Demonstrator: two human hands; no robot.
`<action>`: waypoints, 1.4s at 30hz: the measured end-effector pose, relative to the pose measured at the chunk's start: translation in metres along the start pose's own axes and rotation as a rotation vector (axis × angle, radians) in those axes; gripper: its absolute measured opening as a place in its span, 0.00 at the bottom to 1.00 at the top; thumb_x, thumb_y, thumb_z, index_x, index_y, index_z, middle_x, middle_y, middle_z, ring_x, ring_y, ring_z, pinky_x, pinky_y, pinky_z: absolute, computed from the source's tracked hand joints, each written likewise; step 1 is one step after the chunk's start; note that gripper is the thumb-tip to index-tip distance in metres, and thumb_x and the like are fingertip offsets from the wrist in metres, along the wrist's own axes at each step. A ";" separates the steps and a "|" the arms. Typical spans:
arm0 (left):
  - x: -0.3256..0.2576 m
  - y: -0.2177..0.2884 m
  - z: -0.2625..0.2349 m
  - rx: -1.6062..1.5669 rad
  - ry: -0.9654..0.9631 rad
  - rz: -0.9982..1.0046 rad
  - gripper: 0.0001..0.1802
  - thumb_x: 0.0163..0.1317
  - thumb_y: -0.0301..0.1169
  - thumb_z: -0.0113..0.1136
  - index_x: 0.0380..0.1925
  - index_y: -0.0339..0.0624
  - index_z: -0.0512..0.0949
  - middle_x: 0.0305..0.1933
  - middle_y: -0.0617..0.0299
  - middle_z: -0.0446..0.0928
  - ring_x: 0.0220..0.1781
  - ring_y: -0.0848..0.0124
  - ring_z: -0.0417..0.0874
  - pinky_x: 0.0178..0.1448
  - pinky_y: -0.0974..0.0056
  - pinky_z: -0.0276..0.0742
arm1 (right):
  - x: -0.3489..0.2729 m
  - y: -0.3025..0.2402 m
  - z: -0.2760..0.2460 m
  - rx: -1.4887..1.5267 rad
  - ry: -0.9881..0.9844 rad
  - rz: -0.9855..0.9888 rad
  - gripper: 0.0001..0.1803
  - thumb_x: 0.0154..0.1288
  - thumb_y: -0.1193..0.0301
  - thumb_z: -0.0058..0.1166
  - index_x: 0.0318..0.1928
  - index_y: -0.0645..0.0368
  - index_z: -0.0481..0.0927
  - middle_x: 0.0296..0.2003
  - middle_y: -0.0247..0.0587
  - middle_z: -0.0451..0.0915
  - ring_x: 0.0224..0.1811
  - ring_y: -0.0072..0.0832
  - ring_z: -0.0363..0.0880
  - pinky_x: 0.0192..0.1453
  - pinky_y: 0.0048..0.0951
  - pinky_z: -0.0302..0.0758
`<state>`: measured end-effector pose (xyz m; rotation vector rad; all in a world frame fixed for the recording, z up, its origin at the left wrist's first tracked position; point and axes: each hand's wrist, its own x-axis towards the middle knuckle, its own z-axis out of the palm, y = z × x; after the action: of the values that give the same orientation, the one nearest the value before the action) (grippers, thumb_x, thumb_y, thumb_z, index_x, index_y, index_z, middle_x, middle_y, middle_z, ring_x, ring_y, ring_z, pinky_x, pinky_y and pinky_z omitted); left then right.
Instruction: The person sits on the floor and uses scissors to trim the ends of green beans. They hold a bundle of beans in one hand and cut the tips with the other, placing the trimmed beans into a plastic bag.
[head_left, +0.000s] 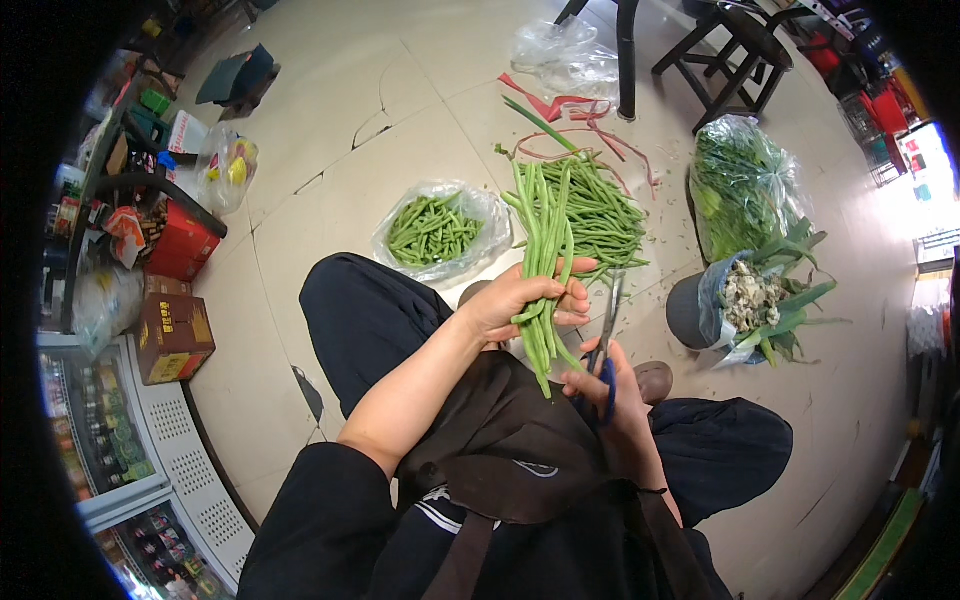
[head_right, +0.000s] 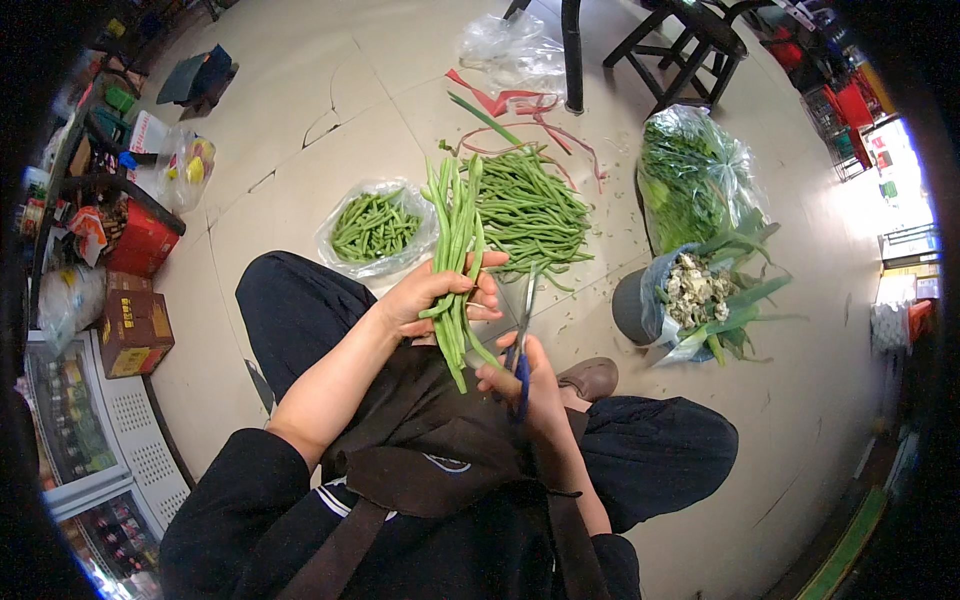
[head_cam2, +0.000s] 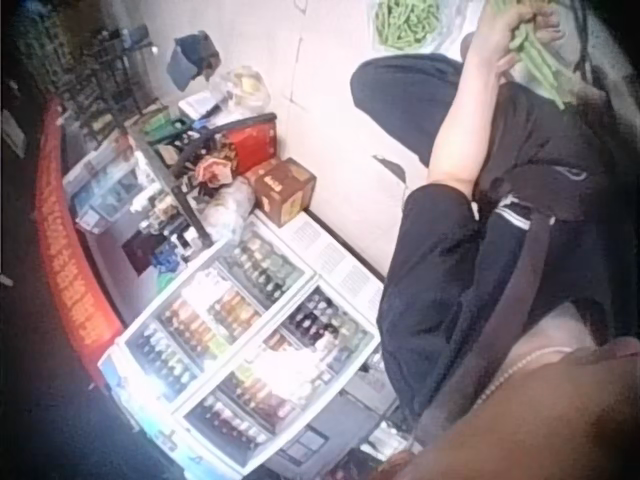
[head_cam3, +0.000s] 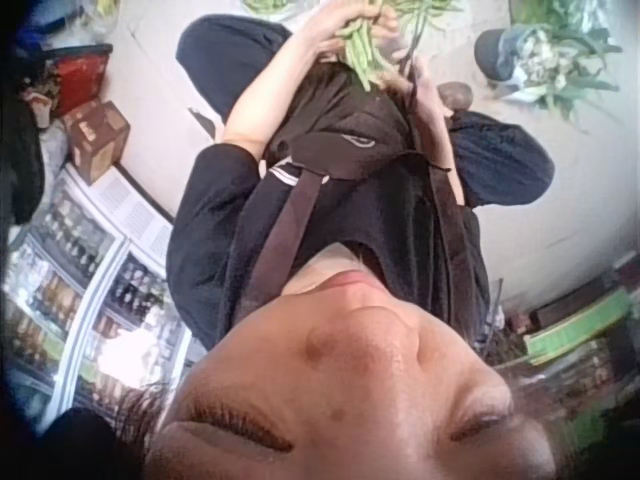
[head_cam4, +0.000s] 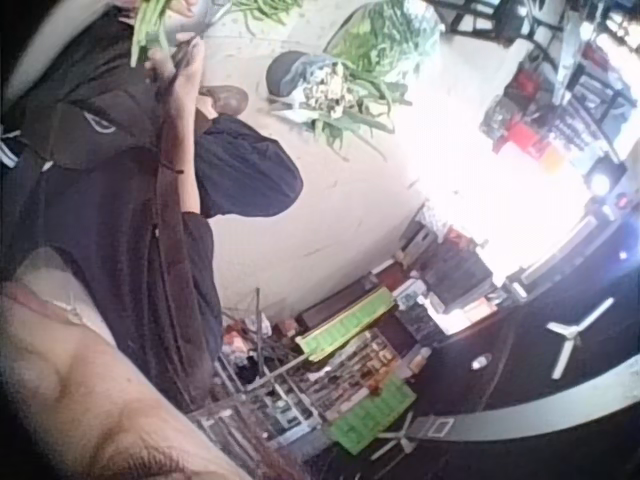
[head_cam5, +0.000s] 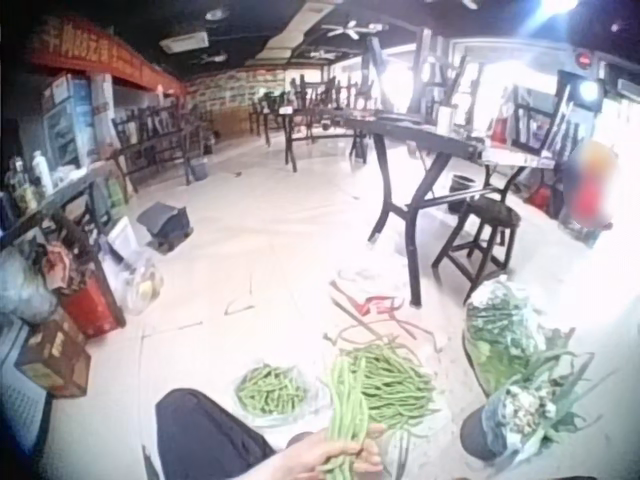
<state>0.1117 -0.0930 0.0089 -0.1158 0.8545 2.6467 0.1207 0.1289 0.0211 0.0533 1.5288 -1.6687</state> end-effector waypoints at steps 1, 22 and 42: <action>0.000 -0.001 -0.002 0.008 0.003 0.005 0.30 0.63 0.23 0.47 0.67 0.31 0.59 0.46 0.53 0.76 0.49 0.64 0.82 0.62 0.50 0.78 | 0.001 -0.001 0.001 0.069 0.029 -0.031 0.24 0.59 0.79 0.60 0.53 0.59 0.63 0.33 0.46 0.80 0.33 0.29 0.80 0.40 0.27 0.76; -0.001 -0.003 0.004 0.117 0.019 0.004 0.30 0.62 0.23 0.55 0.65 0.33 0.63 0.43 0.58 0.78 0.39 0.75 0.78 0.46 0.69 0.78 | 0.022 0.000 0.011 0.105 0.144 -0.261 0.20 0.63 0.77 0.55 0.53 0.61 0.64 0.34 0.44 0.80 0.32 0.24 0.78 0.40 0.25 0.73; -0.041 0.196 -0.079 0.442 0.253 -0.404 0.12 0.62 0.23 0.60 0.46 0.32 0.77 0.39 0.61 0.80 0.35 0.79 0.79 0.40 0.74 0.79 | 0.190 -0.102 0.078 -0.383 -0.625 -0.033 0.26 0.69 0.58 0.56 0.61 0.59 0.71 0.42 0.36 0.79 0.43 0.20 0.74 0.49 0.22 0.70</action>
<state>0.0772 -0.2998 0.0599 -0.4620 1.3200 2.0460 -0.0224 -0.0501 0.0181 -0.6400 1.3256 -1.2215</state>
